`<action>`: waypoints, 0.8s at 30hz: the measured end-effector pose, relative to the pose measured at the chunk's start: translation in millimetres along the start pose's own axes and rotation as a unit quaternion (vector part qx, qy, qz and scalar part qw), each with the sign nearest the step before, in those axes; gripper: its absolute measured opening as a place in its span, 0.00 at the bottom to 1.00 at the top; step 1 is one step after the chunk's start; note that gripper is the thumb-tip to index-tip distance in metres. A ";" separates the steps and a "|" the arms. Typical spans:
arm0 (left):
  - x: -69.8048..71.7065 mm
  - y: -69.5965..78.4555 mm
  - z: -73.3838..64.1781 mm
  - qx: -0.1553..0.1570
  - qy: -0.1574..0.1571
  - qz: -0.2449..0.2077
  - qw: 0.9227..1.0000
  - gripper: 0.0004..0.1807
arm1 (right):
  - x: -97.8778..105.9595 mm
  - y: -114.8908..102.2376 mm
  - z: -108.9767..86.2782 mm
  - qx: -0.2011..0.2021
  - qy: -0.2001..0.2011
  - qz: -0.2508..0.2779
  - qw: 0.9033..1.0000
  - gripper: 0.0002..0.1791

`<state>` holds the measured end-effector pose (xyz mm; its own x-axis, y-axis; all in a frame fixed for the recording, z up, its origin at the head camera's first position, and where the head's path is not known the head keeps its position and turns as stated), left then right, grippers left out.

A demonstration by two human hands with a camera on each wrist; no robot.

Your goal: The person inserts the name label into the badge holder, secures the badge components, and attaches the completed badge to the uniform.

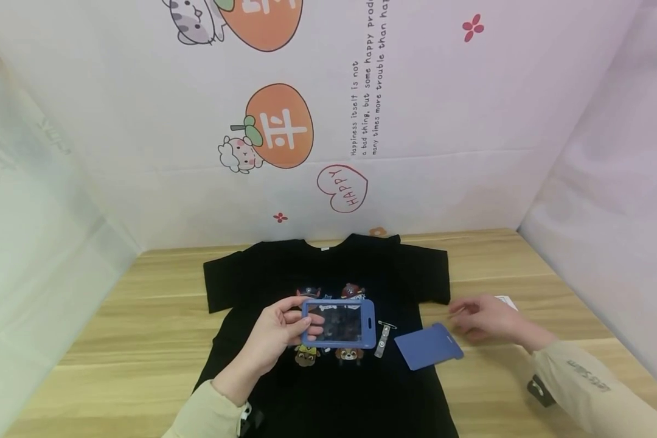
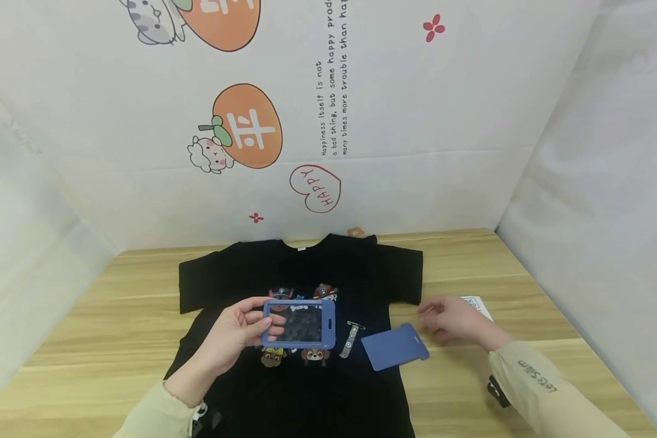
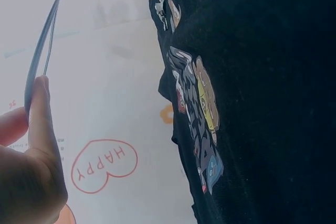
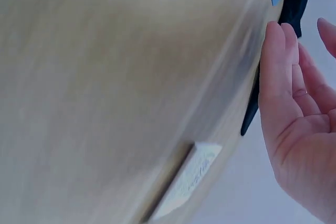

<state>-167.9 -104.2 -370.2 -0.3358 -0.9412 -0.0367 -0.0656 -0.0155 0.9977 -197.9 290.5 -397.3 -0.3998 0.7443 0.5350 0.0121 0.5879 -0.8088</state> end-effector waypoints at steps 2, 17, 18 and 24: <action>0.0 -0.5 0.0 0.002 0.000 -0.001 1.000 0.24 | 4.5 1.4 -2.1 0.004 -0.001 0.008 1.000 0.24; -0.4 -1.1 1.3 -0.003 -0.007 -0.008 1.000 0.24 | 45.6 13.1 -12.1 0.005 0.038 -0.040 0.998 0.26; -0.5 -1.2 1.3 -0.003 -0.007 -0.007 1.000 0.24 | 47.7 14.5 -12.2 0.008 0.040 -0.042 0.998 0.26; -0.6 -1.9 0.6 -0.003 -0.012 -0.002 1.000 0.25 | 58.7 21.9 -13.5 0.002 0.060 -0.071 0.996 0.27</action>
<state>-168.2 -103.3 -372.1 -0.3575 -0.9329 -0.0423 -0.0608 -0.0220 0.9979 -208.6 351.4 -380.3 -0.2856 0.6859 0.6693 -0.0406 0.6891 -0.7236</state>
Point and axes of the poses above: each hand's wrist, its own z-axis towards the middle knuckle, its own x-axis out of the back of the hand, y = z × x, the point moved 2 cm from there along z, towards the middle knuckle
